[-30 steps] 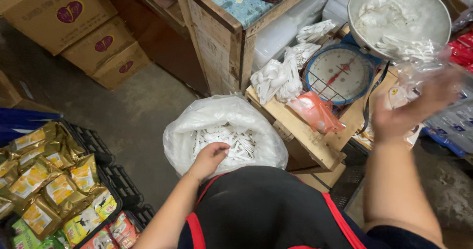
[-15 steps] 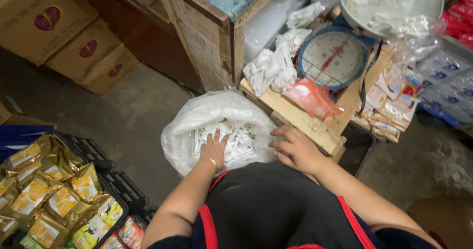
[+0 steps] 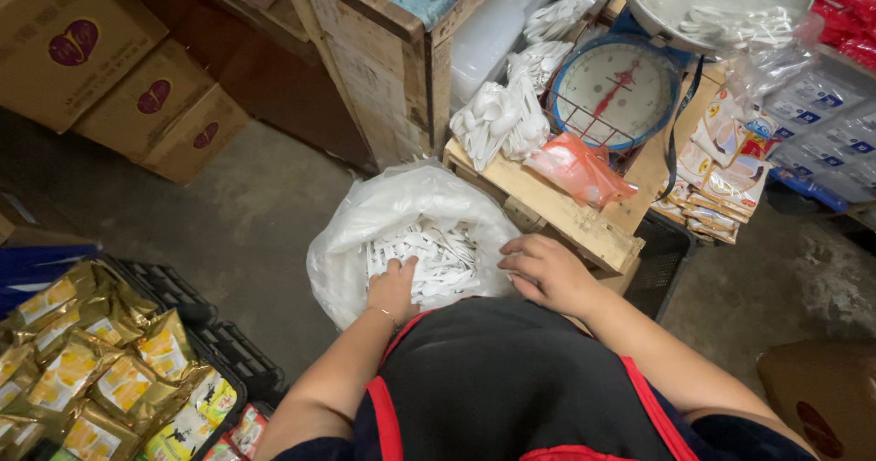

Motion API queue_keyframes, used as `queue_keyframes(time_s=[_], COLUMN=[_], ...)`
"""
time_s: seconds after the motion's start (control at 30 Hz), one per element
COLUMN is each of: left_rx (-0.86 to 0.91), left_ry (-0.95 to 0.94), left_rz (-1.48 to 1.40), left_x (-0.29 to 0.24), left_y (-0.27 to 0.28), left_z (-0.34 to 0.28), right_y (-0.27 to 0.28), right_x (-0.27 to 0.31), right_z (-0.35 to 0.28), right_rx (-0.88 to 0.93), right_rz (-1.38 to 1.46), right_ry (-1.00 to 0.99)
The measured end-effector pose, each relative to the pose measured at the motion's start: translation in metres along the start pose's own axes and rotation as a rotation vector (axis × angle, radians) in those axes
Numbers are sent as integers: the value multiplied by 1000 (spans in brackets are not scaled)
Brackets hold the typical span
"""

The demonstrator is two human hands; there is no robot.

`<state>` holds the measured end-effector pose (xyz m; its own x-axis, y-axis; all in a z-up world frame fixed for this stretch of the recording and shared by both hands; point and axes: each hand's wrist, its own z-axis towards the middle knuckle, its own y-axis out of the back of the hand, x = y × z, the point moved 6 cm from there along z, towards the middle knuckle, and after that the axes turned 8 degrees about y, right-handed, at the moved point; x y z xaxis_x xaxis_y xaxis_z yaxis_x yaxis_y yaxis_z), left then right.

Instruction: The person counts white plastic spoons by hand and places them into clear plastic bags.

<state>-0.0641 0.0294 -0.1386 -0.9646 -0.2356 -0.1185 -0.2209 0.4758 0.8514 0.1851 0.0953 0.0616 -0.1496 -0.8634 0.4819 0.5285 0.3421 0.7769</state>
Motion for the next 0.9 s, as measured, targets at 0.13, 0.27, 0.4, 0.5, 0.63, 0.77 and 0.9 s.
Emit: queue_keyframes(time_s=[0.13, 0.27, 0.4, 0.5, 0.63, 0.77, 0.9], left_rx=[-86, -12, -81, -229, -67, -11, 81], left_ry=[18, -31, -117, -256, -344, -461, -421], left_rz=[-180, -138, -227, -367, -425, -541, -555], left_x=[22, 38, 48, 51, 52, 45, 44], left_y=[-14, -31, -17, 8, 25, 48, 62], left_z=[13, 27, 38, 41, 37, 17, 14], right_y=[-20, -55, -110, -155, -200, -217, -217], right_x=[-2, -11, -36, -55, -77, -86, -67], right_z=[6, 12, 17, 19, 11, 8, 18], right_rx=[70, 95, 157, 282, 351, 355, 486], right_rz=[39, 204, 374, 340, 226, 130, -35], right_ry=[-20, -86, -254, -368, -504, -571, -673])
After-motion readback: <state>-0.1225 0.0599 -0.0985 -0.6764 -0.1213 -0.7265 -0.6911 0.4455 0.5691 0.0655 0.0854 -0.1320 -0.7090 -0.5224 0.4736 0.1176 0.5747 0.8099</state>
